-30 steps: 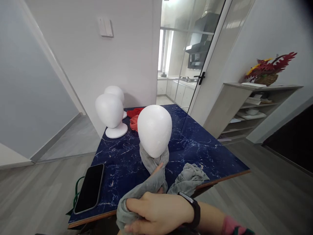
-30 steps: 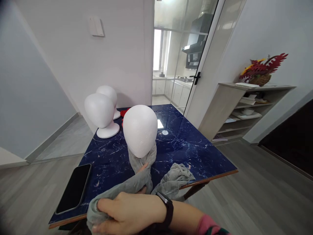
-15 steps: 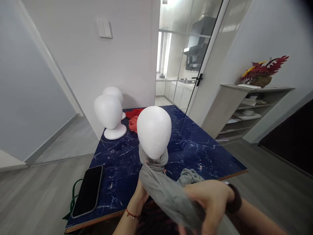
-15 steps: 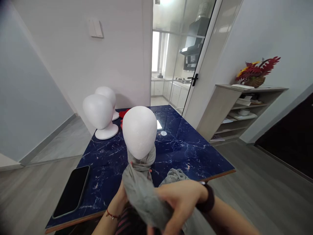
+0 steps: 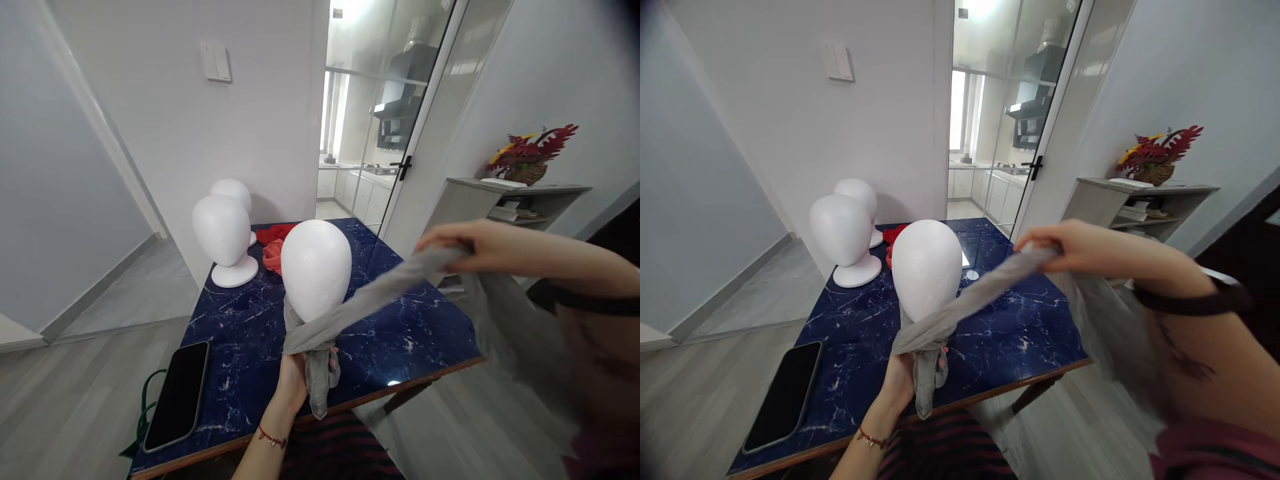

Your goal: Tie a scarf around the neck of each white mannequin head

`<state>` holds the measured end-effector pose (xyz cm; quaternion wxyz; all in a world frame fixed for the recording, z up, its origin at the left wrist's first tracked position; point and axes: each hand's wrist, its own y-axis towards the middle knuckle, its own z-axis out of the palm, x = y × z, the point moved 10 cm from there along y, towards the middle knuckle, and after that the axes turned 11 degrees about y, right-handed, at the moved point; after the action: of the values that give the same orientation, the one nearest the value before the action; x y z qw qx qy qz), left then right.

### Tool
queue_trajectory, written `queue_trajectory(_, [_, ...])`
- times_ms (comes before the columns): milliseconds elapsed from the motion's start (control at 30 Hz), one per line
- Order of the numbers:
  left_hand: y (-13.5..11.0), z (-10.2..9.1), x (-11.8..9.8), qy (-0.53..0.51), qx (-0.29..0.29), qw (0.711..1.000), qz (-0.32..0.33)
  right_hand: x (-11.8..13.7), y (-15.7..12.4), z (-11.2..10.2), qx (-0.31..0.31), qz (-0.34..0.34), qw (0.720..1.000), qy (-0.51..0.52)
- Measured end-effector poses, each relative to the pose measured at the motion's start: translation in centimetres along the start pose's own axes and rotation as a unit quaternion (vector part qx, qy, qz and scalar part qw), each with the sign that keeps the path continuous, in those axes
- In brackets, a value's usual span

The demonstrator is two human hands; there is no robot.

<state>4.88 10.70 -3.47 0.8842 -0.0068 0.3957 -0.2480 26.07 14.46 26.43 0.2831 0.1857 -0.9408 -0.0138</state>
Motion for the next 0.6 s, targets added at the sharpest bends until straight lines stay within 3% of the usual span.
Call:
queue_trajectory(67, [0.0, -0.1, 0.1, -0.002, -0.001, 1.000, -0.013, 4.3, 3.9, -0.1, -0.053, -0.081, 0.994, -0.059])
queue_trajectory(133, [0.1, -0.4, 0.3, -0.013, -0.022, 0.999, -0.024, 9.0, 7.6, -0.2, -0.121, -0.170, 0.977, -0.055])
queue_trajectory(200, [0.1, -0.8, 0.4, -0.025, -0.047, 0.998, -0.035, 12.5, 11.6, 0.4, -0.150, -0.221, 0.963, -0.030])
queue_trajectory(333, [0.2, -0.7, 1.2, -0.033, -0.054, 0.995, -0.074, 15.9, 20.5, 4.8, -0.021, -0.296, 0.955, 0.022])
queue_trajectory(400, [0.2, -0.5, 1.4, -0.029, -0.046, 0.995, -0.085, 15.1, 24.4, 7.1, 0.045, -0.298, 0.953, 0.039])
queue_trajectory(467, [0.1, -0.4, 1.4, -0.017, -0.041, 0.996, -0.080, 12.6, 27.5, 8.8, 0.072, -0.265, 0.960, 0.048])
queue_trajectory(600, [-0.8, -0.9, 1.3, 0.056, -0.088, 0.994, -0.040, 3.2, 30.1, 10.8, 0.036, -0.091, 0.994, 0.056])
